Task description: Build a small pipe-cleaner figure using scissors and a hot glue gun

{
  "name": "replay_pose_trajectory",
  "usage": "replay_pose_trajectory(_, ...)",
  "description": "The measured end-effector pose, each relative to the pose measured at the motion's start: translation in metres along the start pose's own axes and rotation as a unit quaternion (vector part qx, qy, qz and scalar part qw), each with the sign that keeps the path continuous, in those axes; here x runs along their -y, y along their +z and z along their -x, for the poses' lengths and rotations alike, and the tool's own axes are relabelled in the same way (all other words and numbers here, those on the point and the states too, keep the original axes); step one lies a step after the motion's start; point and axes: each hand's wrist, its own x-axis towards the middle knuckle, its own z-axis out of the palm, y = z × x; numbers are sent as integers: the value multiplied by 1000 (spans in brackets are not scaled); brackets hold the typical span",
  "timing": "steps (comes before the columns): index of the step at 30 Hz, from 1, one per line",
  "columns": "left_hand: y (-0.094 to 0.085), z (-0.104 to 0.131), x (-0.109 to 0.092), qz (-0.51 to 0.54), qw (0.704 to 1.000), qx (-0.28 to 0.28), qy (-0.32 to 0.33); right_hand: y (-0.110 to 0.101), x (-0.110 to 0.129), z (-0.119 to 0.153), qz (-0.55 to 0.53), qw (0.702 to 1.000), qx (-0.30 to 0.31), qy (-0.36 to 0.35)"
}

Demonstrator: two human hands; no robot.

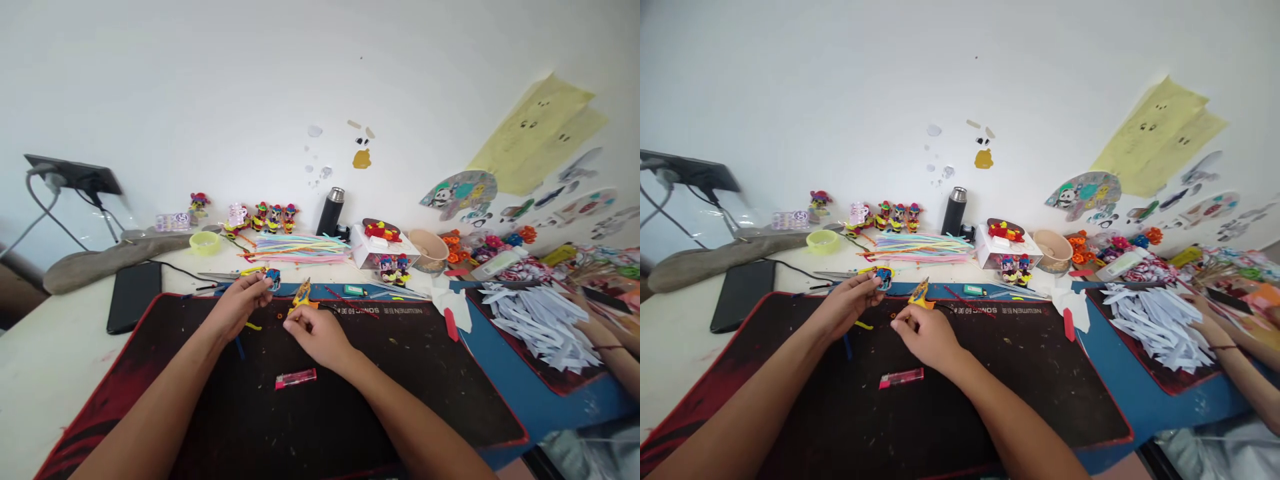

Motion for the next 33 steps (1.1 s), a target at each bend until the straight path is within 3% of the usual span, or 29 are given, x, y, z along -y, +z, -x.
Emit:
replay_pose_trajectory(4,-1,-1,0,13,1000,-2,-12,5,0,0,122,992,35,-20)
replay_pose_trajectory(10,-1,-2,-1,20,1000,6,-17,-7,-5,-6,126,992,5,24)
replay_pose_trajectory(15,-1,-2,1,8,1000,21,-14,-9,12,-13,179,984,22,14)
replay_pose_trajectory(21,-4,-3,1,-10,1000,23,-7,1,27,-26,302,949,87,16)
replay_pose_trajectory(33,-2,-3,0,-26,999,31,4,10,37,-37,398,909,120,23)
